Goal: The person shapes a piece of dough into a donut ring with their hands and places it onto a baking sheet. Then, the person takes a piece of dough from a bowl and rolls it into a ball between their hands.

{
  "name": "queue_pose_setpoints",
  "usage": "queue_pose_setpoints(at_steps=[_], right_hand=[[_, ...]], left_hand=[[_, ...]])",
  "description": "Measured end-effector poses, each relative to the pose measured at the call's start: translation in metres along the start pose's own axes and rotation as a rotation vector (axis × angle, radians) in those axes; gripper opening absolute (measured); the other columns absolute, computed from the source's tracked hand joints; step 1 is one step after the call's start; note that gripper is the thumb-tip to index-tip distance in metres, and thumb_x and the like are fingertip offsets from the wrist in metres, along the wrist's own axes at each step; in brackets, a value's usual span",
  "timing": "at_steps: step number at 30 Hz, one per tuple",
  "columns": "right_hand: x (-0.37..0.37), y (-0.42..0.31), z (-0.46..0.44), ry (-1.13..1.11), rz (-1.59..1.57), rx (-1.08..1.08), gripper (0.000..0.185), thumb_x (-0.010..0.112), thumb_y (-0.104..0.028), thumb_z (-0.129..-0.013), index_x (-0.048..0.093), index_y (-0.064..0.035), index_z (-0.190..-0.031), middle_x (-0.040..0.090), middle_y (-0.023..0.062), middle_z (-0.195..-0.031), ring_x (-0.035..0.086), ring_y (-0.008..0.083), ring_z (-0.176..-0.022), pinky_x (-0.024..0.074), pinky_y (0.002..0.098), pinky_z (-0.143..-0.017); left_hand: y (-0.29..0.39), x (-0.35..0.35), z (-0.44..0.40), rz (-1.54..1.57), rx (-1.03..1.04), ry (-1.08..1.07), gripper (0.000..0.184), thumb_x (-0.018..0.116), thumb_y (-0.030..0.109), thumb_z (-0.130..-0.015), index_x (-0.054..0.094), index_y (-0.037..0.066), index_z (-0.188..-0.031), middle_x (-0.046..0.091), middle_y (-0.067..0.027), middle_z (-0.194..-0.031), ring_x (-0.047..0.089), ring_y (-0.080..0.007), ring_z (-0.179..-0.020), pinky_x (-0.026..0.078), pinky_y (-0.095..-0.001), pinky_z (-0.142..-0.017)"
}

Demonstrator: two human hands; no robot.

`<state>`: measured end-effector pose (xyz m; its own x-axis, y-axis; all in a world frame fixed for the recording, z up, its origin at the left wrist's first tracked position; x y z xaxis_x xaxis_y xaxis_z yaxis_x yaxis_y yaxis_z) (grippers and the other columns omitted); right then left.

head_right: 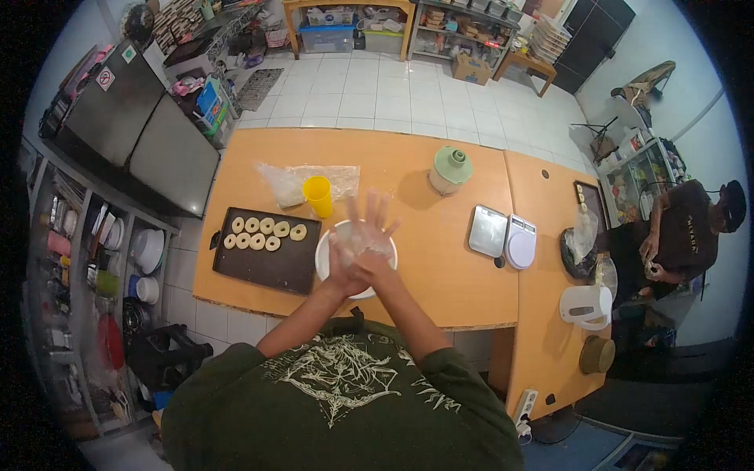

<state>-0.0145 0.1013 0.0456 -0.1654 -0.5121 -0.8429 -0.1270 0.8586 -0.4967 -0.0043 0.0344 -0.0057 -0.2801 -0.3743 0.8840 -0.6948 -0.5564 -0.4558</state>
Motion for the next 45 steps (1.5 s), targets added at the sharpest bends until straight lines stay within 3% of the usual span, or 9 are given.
queue_pose_setpoints(at_steps=[3,6,7,18,19,26,27,37,45], right_hand=[[0.001,-0.022,0.017,-0.129,0.082,-0.041,0.089,0.051,-0.064,-0.085,0.02,-0.021,-0.156,0.002,0.026,-0.16,-0.006,0.0508,-0.146,0.0003,0.0792,-0.102],[-0.013,-0.025,0.029,-0.276,0.007,-0.063,0.089,0.05,-0.064,-0.085,0.019,-0.0208,-0.157,0.0,0.0247,-0.161,-0.007,0.0509,-0.146,-0.0012,0.0784,-0.103],[-0.006,-0.004,0.025,-0.182,0.099,-0.032,0.089,0.053,-0.061,-0.085,0.02,-0.0212,-0.157,0.003,0.0253,-0.161,-0.005,0.0504,-0.146,-0.0001,0.0792,-0.102],[-0.001,-0.009,0.007,-0.244,0.103,-0.126,0.081,0.05,-0.057,-0.089,0.02,-0.0245,-0.157,0.007,0.0257,-0.16,-0.003,0.0509,-0.146,0.0012,0.0786,-0.103],[-0.007,-0.002,-0.001,-0.143,0.034,-0.055,0.08,0.05,-0.056,-0.089,0.022,-0.0248,-0.156,0.008,0.0259,-0.16,-0.002,0.0512,-0.146,0.002,0.0788,-0.103],[-0.005,-0.018,0.018,-0.078,0.031,-0.13,0.071,0.047,-0.05,-0.093,0.026,-0.0215,-0.154,0.009,0.0269,-0.159,0.001,0.0508,-0.146,0.0027,0.0789,-0.103],[-0.006,-0.02,0.023,-0.129,-0.01,-0.155,0.071,0.045,-0.051,-0.094,0.025,-0.0211,-0.155,0.009,0.0268,-0.159,0.002,0.0507,-0.146,0.0024,0.0787,-0.103],[0.011,0.0,0.003,-0.034,-0.06,0.159,0.059,0.031,-0.043,-0.101,0.02,-0.0252,-0.156,0.01,0.0216,-0.16,0.005,0.0478,-0.146,0.0087,0.0736,-0.107],[0.027,0.019,0.012,-0.243,-0.113,0.316,0.061,0.027,-0.048,-0.101,0.018,-0.024,-0.156,0.012,0.0221,-0.16,0.007,0.0472,-0.147,0.0062,0.0744,-0.107]], left_hand=[[0.004,-0.002,-0.004,-0.991,0.32,-0.504,0.094,0.038,0.09,-0.076,0.006,0.048,-0.154,0.021,0.01,-0.161,0.021,-0.0281,-0.147,0.021,-0.058,-0.116],[0.012,-0.032,-0.016,-0.334,0.43,-0.423,0.101,0.032,0.091,-0.076,0.01,0.034,-0.157,0.014,-0.0018,-0.164,0.02,-0.0348,-0.147,0.013,-0.0647,-0.116],[0.015,0.034,-0.001,-0.403,0.103,0.128,0.102,0.035,0.091,-0.076,0.018,0.03,-0.156,0.02,-0.0015,-0.162,0.026,-0.031,-0.145,0.019,-0.0575,-0.117],[0.019,0.02,-0.008,-0.674,0.019,-0.203,0.086,0.033,0.082,-0.084,0.019,0.035,-0.155,0.017,0.006,-0.162,0.021,-0.036,-0.146,0.023,-0.0595,-0.115],[0.0,0.047,-0.005,-0.572,0.148,-0.031,0.108,0.024,0.087,-0.082,0.015,0.01,-0.157,0.021,-0.0076,-0.162,0.023,-0.0315,-0.147,0.017,-0.0503,-0.12],[-0.01,-0.012,-0.032,-0.667,0.715,-0.41,0.092,0.032,0.082,-0.086,0.023,0.022,-0.155,0.032,0.0003,-0.156,0.026,-0.0292,-0.146,0.016,-0.0524,-0.12],[0.018,0.008,-0.014,-0.307,0.361,0.079,0.088,0.035,0.08,-0.087,0.026,0.021,-0.152,0.037,-0.0042,-0.152,0.028,-0.0284,-0.145,0.014,-0.0541,-0.12],[-0.023,0.026,-0.012,-1.049,0.378,0.028,0.082,0.023,0.074,-0.093,0.013,0.025,-0.158,0.02,-0.0028,-0.161,0.02,-0.0314,-0.148,0.012,-0.0481,-0.121],[0.011,0.022,0.004,-0.456,0.238,0.216,0.085,0.035,0.079,-0.087,0.02,0.03,-0.155,0.026,-0.0002,-0.157,0.025,-0.0314,-0.145,0.01,-0.0559,-0.12]])
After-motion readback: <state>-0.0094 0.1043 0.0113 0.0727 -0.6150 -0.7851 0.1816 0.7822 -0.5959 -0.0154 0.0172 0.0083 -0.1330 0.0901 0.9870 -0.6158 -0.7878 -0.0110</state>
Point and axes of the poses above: each hand's wrist, its own z-axis away from the middle knuckle, its own x-axis out of the palm, y = z × x, the point moved 2 cm from there along -z, towards the middle knuckle
